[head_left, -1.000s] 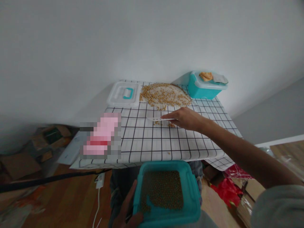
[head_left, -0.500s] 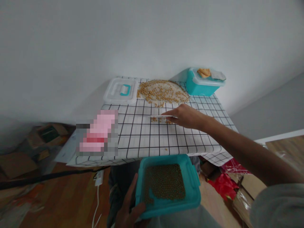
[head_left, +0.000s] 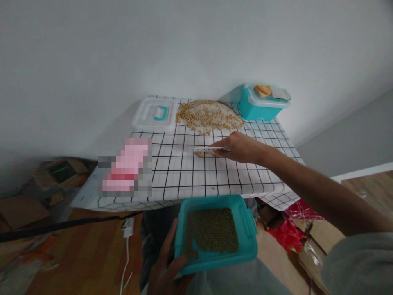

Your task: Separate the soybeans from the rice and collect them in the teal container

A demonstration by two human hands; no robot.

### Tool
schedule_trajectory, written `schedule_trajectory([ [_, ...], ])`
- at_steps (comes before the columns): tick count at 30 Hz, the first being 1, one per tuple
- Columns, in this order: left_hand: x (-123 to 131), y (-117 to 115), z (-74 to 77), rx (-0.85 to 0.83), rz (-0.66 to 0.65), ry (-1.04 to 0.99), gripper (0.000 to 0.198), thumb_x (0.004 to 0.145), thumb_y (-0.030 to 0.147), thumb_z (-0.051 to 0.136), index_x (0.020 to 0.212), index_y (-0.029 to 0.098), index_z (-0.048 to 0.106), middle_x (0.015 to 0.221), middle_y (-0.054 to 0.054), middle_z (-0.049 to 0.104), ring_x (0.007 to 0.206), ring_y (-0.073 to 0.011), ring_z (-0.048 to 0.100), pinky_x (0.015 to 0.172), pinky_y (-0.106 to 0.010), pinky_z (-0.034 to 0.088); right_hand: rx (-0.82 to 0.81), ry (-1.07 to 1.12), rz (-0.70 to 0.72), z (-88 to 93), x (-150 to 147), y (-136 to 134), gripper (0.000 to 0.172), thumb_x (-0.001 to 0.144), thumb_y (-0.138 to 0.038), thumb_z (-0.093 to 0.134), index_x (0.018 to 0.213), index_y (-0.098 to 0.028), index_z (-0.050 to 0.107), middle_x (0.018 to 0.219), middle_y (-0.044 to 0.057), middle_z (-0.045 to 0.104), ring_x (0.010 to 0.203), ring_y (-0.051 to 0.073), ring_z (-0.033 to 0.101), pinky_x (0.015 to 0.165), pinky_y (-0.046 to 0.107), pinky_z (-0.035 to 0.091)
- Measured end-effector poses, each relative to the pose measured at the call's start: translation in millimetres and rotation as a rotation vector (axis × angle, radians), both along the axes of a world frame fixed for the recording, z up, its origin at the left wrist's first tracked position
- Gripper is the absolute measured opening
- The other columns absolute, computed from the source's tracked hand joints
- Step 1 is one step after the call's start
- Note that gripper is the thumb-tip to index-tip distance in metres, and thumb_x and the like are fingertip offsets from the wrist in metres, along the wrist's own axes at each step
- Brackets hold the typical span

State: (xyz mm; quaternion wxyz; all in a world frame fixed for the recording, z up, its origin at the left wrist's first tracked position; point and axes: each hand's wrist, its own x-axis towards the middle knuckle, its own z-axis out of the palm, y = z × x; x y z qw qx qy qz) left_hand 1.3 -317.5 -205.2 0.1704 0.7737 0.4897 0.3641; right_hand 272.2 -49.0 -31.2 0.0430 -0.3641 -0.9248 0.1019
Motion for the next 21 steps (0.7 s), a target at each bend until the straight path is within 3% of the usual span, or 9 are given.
schedule_trajectory([
  [7,2,0,-3.6,0.043,0.032,-0.015,0.008,0.091,0.025,0.062,0.086,0.02,0.06,0.162,-0.014,0.027,0.137,-0.0298,0.049,0.083,-0.031,0.06,0.011,0.008,0.029,-0.4,0,-5,0.032,0.099,-0.024,0.051,0.123,-0.019,0.071,0.088,0.006,0.077,0.069,0.014,0.063,0.067,0.026,0.041],
  [17,2,2,-3.4,0.067,0.02,0.044,0.004,0.092,0.023,0.062,0.09,0.02,0.061,0.163,-0.016,0.025,0.143,-0.0295,0.042,0.083,-0.033,0.061,-0.007,-0.03,0.007,3.7,-2,-13,0.029,0.098,-0.025,0.05,0.113,-0.021,0.074,0.084,0.004,0.076,0.066,0.012,0.06,0.067,0.026,0.04],
  [21,3,2,-2.2,0.066,0.013,0.031,0.005,0.091,0.021,0.063,0.089,0.019,0.059,0.162,-0.018,0.026,0.143,-0.0302,0.041,0.091,-0.036,0.058,-0.01,-0.028,0.009,5.1,-4,-19,0.03,0.097,-0.024,0.05,0.115,-0.021,0.074,0.088,0.005,0.077,0.068,0.012,0.061,0.068,0.025,0.04],
])
